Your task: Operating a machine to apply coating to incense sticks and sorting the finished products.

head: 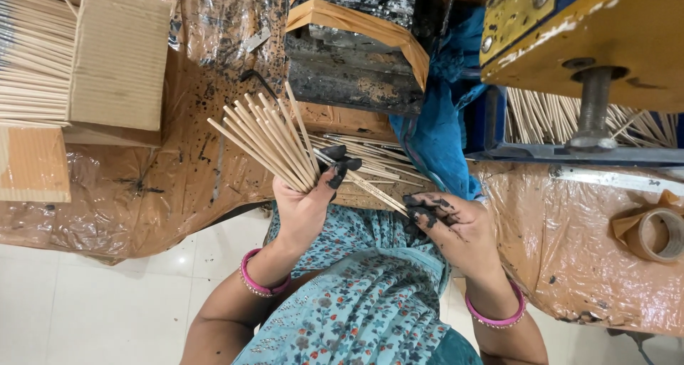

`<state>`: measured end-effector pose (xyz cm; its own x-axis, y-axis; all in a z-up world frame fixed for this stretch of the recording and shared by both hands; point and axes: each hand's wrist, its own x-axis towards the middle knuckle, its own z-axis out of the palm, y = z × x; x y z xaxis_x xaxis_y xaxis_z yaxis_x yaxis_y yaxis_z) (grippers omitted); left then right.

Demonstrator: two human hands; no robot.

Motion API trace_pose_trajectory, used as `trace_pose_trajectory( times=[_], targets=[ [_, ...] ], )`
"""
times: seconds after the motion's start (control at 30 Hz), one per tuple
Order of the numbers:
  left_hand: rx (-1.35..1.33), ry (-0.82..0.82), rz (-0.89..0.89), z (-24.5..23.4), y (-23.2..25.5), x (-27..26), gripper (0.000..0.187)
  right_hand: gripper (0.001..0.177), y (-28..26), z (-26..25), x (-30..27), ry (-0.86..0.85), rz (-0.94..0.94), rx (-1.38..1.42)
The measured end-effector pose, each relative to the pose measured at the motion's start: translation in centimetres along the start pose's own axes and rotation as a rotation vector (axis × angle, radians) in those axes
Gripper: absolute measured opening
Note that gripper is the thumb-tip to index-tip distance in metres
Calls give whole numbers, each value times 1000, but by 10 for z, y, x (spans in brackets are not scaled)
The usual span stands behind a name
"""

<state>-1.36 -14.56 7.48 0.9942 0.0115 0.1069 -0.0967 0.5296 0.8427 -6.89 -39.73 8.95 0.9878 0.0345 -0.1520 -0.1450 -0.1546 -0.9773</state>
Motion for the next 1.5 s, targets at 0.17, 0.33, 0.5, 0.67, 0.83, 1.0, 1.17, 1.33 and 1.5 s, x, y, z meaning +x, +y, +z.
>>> trace_pose_trajectory(
  times=[0.17,0.33,0.5,0.67,0.83,1.0,1.17,1.33,1.5],
  targets=[
    [38,36,-36,-3,3,-1,22,23,1,-1,-1,-5,-32,-43],
    [35,40,38,-14,-10,-4,20,23,-7,2,1,-16,-83,-70],
    [11,107,48,-30,-12,-1,18,23,-8,-1,2,-17,-84,-148],
    [-48,299,137,-54,24,20,20,25,-3,-11,17,83,-141,-353],
    [17,438,240,-88,47,17,12,31,7,-6,36,54,-235,-743],
    [-50,462,202,-85,28,8,16,43,-13,27,42,68,-533,-1018],
    [-115,415,90,-56,10,11,18,46,-38,55,41,47,-586,-672],
    [-225,254,89,-54,-10,6,17,27,-24,53,45,-5,-354,-445],
    [-166,305,109,-61,13,13,17,26,-24,24,48,136,-290,-526]
  ],
)
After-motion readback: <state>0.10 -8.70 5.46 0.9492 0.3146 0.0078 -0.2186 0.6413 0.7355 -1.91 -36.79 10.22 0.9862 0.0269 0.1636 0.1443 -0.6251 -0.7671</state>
